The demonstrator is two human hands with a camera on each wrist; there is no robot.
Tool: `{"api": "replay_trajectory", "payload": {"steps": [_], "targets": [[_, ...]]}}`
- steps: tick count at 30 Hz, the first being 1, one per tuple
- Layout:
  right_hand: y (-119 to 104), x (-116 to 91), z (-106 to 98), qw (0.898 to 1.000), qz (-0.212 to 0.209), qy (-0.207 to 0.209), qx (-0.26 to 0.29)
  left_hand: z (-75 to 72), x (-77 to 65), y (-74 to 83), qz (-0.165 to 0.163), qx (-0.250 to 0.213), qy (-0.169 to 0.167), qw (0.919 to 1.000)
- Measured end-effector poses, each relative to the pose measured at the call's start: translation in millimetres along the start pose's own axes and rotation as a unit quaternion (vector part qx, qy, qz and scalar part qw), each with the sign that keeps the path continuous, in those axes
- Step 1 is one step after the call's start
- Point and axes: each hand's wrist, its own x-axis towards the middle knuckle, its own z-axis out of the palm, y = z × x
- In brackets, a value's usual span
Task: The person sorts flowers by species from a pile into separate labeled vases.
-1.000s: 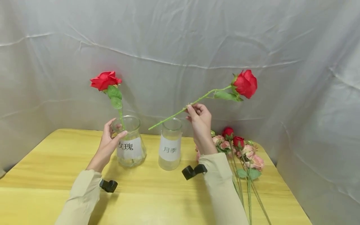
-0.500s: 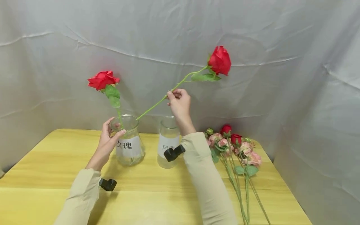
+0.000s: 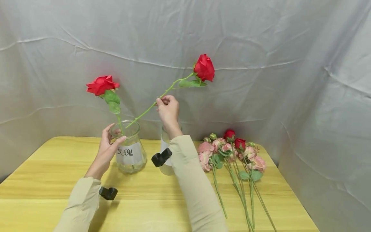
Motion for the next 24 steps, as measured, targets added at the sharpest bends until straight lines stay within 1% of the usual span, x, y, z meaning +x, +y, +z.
{"api": "replay_trajectory", "payload": {"steps": [8, 12, 17, 24], "targets": [[6.4, -5.3, 17.1, 1.000, 0.006, -0.009, -0.014, -0.1, 0.7, 1.1, 0.003, -0.003, 0.001, 1.0000], [11.3, -8.8, 24.7, 0.998, -0.010, -0.014, -0.062, 0.6, 1.0, 1.0, 0.004, -0.003, 0.001, 1.0000], [17.5, -14.3, 33.0, 0.991, -0.040, -0.029, -0.123, 1.9, 1.0, 0.6, 0.006, -0.002, 0.005, 1.0000], [24.1, -19.2, 39.4, 0.976, -0.073, -0.046, -0.198, 1.9, 1.5, -0.3, 0.011, -0.002, 0.007, 0.9999]]}}
